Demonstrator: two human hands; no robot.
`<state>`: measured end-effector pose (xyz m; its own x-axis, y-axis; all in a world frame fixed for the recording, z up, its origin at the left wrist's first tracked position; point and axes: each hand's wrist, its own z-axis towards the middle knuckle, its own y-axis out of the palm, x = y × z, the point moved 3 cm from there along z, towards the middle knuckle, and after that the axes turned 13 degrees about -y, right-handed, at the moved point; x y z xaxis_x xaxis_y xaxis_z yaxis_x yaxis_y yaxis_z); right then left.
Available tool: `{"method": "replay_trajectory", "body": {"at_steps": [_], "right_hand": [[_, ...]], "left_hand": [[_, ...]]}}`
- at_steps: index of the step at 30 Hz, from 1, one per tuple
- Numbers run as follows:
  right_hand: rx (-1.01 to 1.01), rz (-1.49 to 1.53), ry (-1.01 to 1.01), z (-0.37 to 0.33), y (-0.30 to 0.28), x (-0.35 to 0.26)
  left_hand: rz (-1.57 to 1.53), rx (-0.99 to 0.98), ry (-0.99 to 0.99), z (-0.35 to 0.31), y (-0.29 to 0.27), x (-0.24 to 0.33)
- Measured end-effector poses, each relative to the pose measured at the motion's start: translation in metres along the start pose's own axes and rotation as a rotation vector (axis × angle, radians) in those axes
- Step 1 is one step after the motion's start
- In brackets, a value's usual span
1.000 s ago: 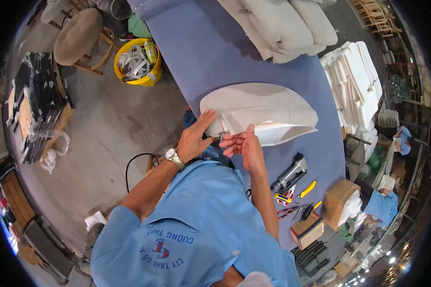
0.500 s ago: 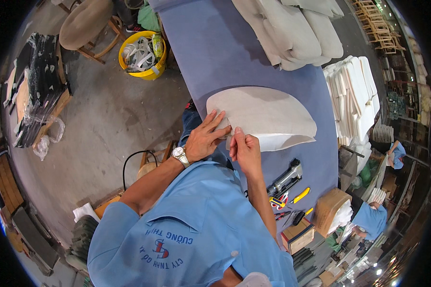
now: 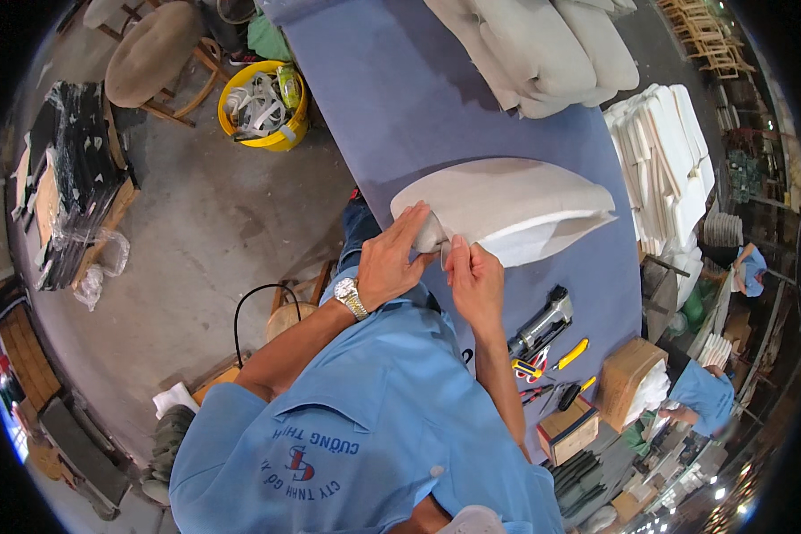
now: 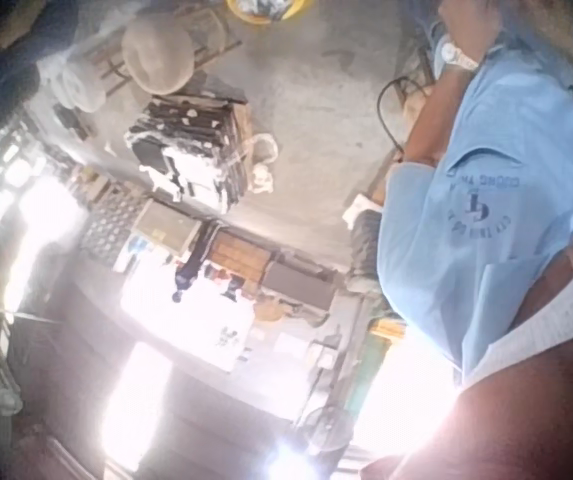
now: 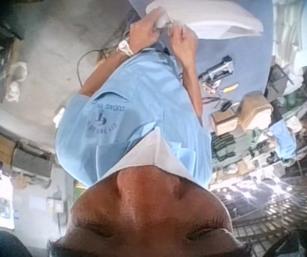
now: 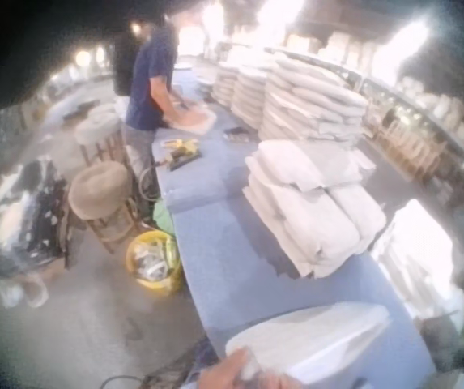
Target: The person assembles a cushion by inserting a foam insert into a fabric cover, then uses a staple gun to secure the edges. They trim excess fabric with a utility knife and place the finished cushion on a stack.
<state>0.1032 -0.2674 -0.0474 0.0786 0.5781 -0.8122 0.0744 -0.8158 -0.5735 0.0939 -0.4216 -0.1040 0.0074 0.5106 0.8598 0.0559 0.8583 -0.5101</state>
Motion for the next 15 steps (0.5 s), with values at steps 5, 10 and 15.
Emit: {"method": "replay_trajectory", "body": {"at_steps": [5, 10, 15], "right_hand": [[0.032, 0.147, -0.149, 0.016, 0.017, 0.016], [0.049, 0.327, -0.215, 0.032, 0.031, 0.029], [-0.018, 0.418, -0.285, 0.046, 0.042, 0.042]], "left_hand": [[0.049, -0.075, -0.068, 0.013, -0.009, 0.001], [0.156, -0.237, 0.015, 0.041, -0.027, -0.002], [0.182, -0.307, 0.035, 0.058, -0.037, -0.003]]}}
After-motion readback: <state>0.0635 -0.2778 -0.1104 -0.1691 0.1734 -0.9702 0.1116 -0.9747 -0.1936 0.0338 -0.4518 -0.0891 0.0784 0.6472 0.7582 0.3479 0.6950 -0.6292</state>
